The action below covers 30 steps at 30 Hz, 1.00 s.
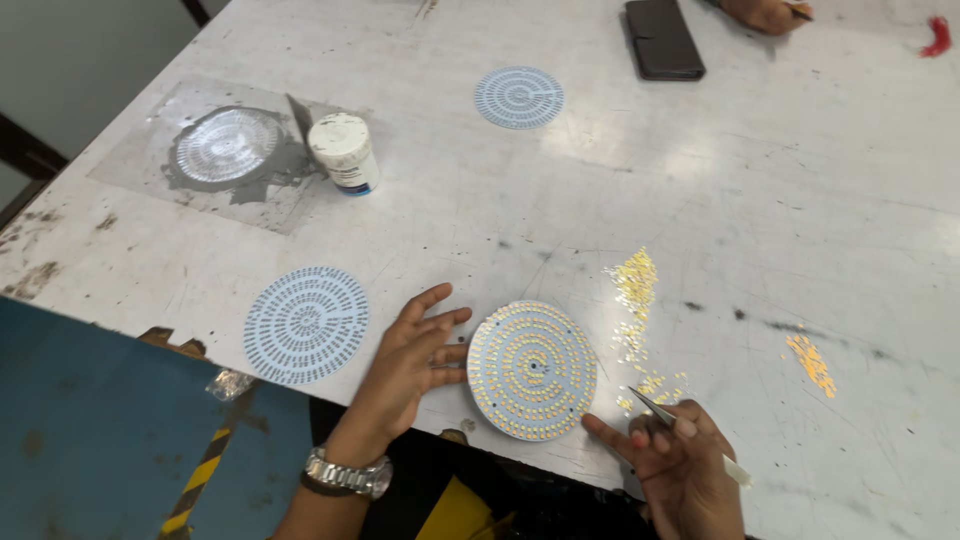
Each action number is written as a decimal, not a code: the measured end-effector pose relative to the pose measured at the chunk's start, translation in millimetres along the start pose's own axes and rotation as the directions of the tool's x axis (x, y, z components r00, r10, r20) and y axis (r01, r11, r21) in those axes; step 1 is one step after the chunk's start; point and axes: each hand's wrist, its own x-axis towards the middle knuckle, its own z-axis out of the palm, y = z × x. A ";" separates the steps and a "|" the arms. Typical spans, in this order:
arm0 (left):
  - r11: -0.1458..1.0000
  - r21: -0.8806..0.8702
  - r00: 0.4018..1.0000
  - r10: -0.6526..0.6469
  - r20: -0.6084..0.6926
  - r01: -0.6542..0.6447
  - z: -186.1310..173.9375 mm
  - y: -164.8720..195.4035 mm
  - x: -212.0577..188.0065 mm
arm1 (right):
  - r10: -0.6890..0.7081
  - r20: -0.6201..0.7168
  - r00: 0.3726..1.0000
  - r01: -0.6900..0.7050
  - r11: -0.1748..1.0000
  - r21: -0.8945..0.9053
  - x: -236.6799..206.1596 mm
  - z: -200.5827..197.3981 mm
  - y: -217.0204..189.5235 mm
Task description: The person uses tweezers to pick up small yellow LED components from a pile on the table and places them into empty slots on a circular LED board. The person repeats this process, filling the board with LEDs one by one.
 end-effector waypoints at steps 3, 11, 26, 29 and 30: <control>0.998 -0.016 0.997 -0.068 0.034 0.068 -6.2 -3.7 -2.6 | -0.005 0.039 0.999 0.006 1.000 -0.031 -6.8 9.2 -2.8; 0.968 0.157 0.980 -0.200 -0.005 0.198 -6.0 -14.2 -4.7 | 0.014 0.077 0.997 -0.011 0.999 -0.043 -14.0 6.2 -5.6; 0.984 0.157 0.909 0.014 0.416 -0.087 174.3 1.5 69.6 | -0.509 -0.026 0.860 0.510 0.858 0.061 21.2 -178.6 -153.3; 0.990 0.138 0.852 -0.056 0.520 -0.019 274.7 -18.7 104.8 | -0.614 -0.111 0.781 0.616 0.787 -0.017 -25.3 -200.7 -171.1; 0.991 0.137 0.833 -0.085 0.546 0.011 306.4 -28.5 112.0 | -0.648 -0.138 0.749 0.649 0.760 -0.046 -43.3 -203.7 -173.0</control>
